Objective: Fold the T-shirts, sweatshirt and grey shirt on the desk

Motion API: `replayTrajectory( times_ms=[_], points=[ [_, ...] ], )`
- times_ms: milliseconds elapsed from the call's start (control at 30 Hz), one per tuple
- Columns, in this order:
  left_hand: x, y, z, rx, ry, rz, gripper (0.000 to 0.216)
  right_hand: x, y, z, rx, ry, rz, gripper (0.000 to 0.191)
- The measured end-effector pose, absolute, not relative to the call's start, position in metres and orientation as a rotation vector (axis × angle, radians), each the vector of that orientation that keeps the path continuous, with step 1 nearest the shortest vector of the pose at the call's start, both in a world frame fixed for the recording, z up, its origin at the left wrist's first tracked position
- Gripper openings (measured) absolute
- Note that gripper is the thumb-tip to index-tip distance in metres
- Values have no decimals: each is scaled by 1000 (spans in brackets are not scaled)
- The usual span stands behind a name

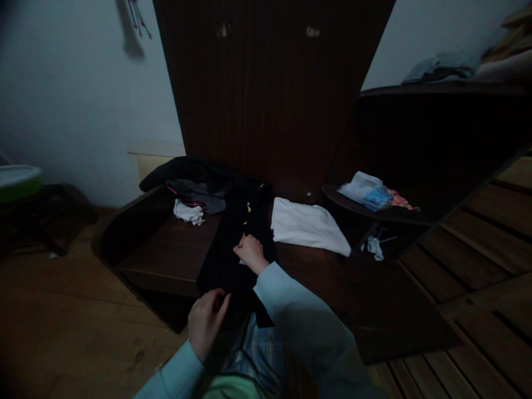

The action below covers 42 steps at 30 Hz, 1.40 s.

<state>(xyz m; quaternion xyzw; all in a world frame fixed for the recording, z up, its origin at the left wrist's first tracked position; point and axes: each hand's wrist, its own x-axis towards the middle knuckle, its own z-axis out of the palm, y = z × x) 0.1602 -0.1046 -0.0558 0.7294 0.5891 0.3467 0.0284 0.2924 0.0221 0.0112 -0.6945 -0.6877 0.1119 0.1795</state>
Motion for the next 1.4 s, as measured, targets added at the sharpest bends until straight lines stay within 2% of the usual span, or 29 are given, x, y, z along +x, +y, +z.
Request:
replayTrajectory(
  times_ms=[167,333,600,800,967,1100,1300,1400],
  points=[
    [163,-102,-58,2224,1812,1057,22,290,24,11,-1949,-2023,295,14],
    [158,-104,-43,2248,1819,978,13,294,33,11,-1892,-2059,401,11],
    [137,-105,20,2453,1743,947,7,310,38,2,-1422,-1380,1138,4],
    [145,-101,57,2739,1630,465,7,307,39,0,-1158,-1191,1354,6],
    [169,-96,41,2843,1234,65,8,308,40,-4,-1203,-1240,1302,15],
    [162,-88,23,2720,1248,256,9,307,41,-6,-1279,-1291,1198,11],
    [114,-70,5,2449,1730,731,17,307,37,-6,-1347,-1428,999,8],
    [102,-62,-7,2388,1740,863,19,308,36,-5,-1382,-1500,931,17]
  ],
)
